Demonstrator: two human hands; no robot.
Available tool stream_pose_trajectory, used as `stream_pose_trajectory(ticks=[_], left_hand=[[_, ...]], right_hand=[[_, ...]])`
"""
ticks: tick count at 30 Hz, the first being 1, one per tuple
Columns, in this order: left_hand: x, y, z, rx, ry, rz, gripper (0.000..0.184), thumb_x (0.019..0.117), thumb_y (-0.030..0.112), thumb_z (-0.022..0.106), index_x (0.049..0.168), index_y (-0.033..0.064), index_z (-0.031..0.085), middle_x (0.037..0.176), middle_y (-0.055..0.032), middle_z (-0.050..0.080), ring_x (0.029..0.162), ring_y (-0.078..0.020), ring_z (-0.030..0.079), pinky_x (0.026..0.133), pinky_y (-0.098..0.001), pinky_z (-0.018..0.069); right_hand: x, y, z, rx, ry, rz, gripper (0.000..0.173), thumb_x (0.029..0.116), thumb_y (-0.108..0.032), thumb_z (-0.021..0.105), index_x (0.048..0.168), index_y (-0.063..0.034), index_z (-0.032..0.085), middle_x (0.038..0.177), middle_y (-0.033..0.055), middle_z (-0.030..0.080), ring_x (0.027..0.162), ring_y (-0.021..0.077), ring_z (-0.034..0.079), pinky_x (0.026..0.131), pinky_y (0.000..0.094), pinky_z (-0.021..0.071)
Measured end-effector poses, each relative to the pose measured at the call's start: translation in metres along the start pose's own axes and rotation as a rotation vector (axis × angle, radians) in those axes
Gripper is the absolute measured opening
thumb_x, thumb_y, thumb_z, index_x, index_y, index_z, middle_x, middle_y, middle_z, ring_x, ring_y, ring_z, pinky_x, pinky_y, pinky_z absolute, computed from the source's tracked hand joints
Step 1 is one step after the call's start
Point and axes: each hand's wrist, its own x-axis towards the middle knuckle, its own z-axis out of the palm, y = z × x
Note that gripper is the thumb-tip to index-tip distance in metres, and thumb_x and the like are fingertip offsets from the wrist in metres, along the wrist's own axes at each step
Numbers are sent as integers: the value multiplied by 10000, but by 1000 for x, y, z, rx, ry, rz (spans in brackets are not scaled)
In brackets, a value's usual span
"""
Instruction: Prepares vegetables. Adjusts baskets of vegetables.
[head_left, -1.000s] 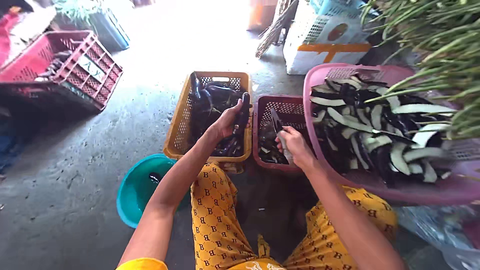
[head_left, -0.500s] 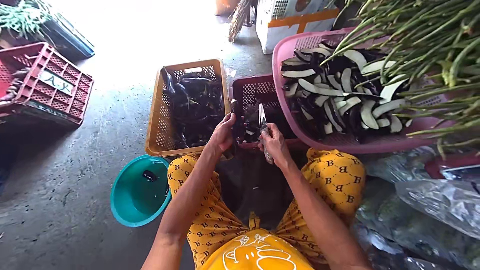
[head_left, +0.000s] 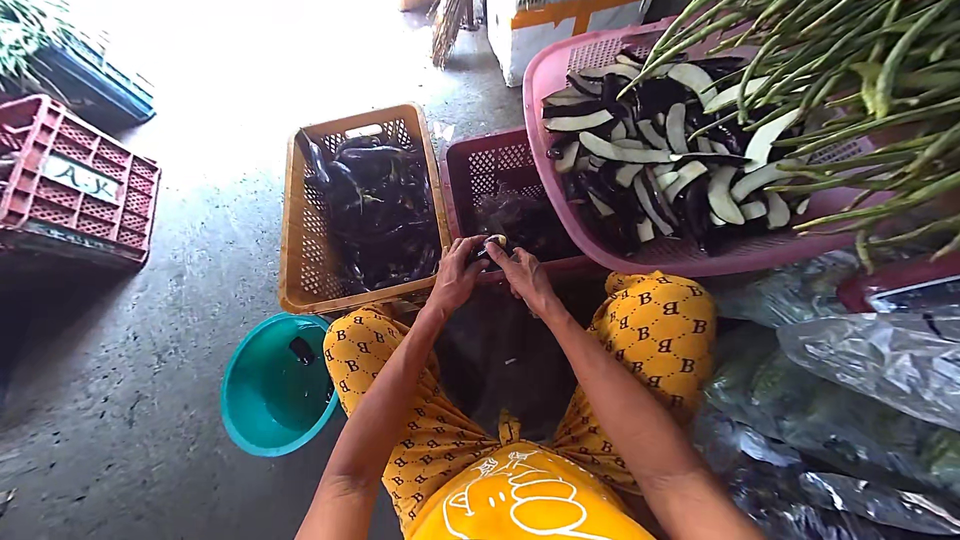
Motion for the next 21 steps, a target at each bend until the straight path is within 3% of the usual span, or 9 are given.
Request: stream_pose_trajectory(ticks=[2,5,8,11,14,16,21], left_hand=[[0,-2,5,21,32,37,362,1000,94,632,1358,36,619,1368,-192,603,1272,-407,531,1076,-610,381],[0,-5,11,52,87,75,360,985,69,644,1341,13,627,1346,-208,616,1244,-439,540,1037,-639,390],[0,-7,16,82,132,91,361,984,60,638,1342,14,630,1348,-211,618,1234,-451,552,1024,-653,398],[0,-10,22,106,172,90,366,976,49,643,1339,10,633,1332,-220,623,1222,-454,558,1020,-645,404],[0,-12,30,168,217,81,354,960,56,670,1312,19,657,1326,-234,627,1213,-469,564,990,-637,420],[1,-14,34,182,225,70,352,954,58,676,1304,22,664,1328,-240,624,1212,-479,558,985,-638,420],[2,-12,32,157,230,95,350,952,49,670,1298,6,646,1324,-232,620,1224,-451,558,1023,-622,410]], right_hand=[[1,0,2,8,-3,5,791,1004,-677,451,1327,37,560,885,200,620,672,262,564,674,441,512],[5,4,8,21,21,-32,765,1012,-676,427,1180,50,600,824,182,585,640,252,539,633,437,494],[7,5,10,11,26,-48,769,1022,-672,408,1163,51,626,853,212,611,680,296,574,663,485,509],[10,7,14,31,23,-38,755,1020,-679,396,1138,25,640,792,160,576,621,247,525,620,437,485],[10,10,23,51,45,-63,723,1062,-618,349,950,31,647,684,118,522,558,217,494,579,408,465],[11,10,23,73,19,-45,719,1080,-586,325,916,39,641,666,107,496,551,207,472,579,395,452],[11,3,15,241,-68,20,644,1067,-600,367,773,-59,559,537,-2,406,416,95,394,433,247,367]])
